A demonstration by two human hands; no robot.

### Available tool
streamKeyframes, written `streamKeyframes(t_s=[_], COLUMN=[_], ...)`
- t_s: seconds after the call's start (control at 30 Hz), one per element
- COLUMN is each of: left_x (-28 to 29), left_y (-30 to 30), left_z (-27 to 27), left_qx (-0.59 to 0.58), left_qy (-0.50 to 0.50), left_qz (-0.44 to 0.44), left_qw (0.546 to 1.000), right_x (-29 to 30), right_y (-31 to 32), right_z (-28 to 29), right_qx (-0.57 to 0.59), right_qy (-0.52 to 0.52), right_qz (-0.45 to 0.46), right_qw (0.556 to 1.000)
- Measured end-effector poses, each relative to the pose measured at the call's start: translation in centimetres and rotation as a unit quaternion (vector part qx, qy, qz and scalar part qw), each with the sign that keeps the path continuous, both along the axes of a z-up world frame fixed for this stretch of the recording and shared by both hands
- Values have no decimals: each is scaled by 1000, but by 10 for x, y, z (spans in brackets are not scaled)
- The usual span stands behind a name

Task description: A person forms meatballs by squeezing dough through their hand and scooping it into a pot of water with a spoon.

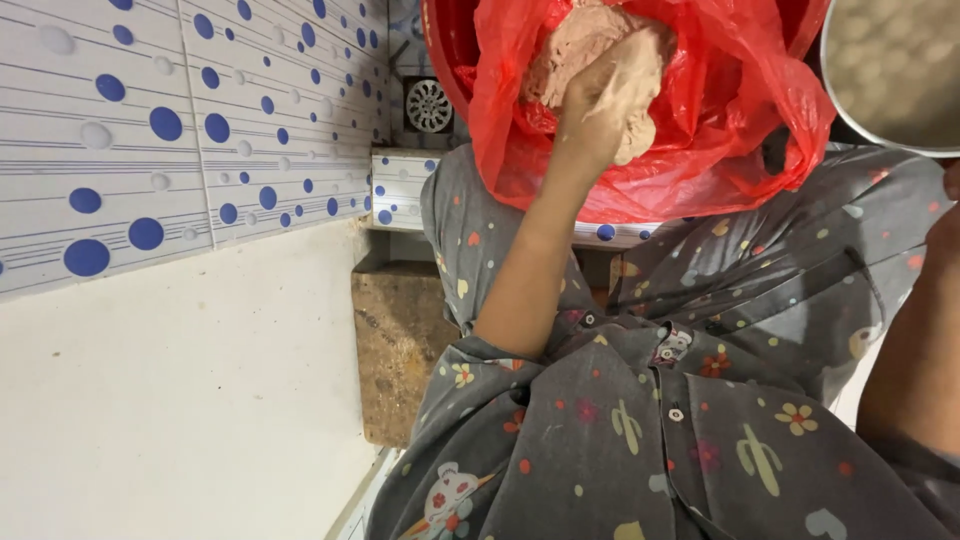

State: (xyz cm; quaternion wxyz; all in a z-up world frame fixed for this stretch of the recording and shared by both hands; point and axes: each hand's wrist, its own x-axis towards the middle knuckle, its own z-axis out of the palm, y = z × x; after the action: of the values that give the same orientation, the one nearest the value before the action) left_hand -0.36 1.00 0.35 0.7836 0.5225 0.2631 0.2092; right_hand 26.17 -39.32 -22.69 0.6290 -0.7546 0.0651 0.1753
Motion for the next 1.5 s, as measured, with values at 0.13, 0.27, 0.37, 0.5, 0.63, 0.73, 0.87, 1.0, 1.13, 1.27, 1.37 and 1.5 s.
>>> streamKeyframes(t_s=[0.13, 0.27, 0.37, 0.5, 0.63, 0.73, 0.87, 1.0, 1.13, 1.27, 1.37, 1.5], left_x=[-3, -8, -6, -1, 2, 6, 13, 17, 12, 10, 17, 18], left_y=[-4, -5, -3, 0, 3, 4, 7, 10, 15, 16, 23, 29], left_z=[13, 24, 30, 11, -2, -3, -40, -47, -36, -33, -46, -40], left_qx=[-70, -43, 12, 104, 90, 24, 48, 82, 295, 425, 408, 352], left_qy=[-157, -126, -103, -111, 14, 65, 27, 76, 227, 229, 255, 172], left_qz=[-6, 8, 8, 13, 9, 1, 35, 45, 19, 13, 2, 18], left_qw=[985, 991, 995, 988, 996, 998, 998, 993, 928, 876, 877, 920], right_x=[8, -164, -185, -196, -197, -198, -198, -202, -198, -188, -160, -75], right_y=[3, 124, 165, 178, 188, 192, 200, 208, 210, 209, 172, 86], right_z=[9, 292, 353, 378, 387, 376, 357, 352, 343, 337, 309, 212], right_qx=[-35, -123, -95, -153, -199, -213, -198, -163, -137, -43, 25, -38], right_qy=[-33, -334, -389, -479, -553, -574, -580, -519, -308, 17, 82, -24], right_qz=[84, 310, 405, 415, 422, 413, 417, 429, 398, 296, 226, 274], right_qw=[995, 882, 822, 758, 691, 674, 671, 721, 853, 954, 970, 961])
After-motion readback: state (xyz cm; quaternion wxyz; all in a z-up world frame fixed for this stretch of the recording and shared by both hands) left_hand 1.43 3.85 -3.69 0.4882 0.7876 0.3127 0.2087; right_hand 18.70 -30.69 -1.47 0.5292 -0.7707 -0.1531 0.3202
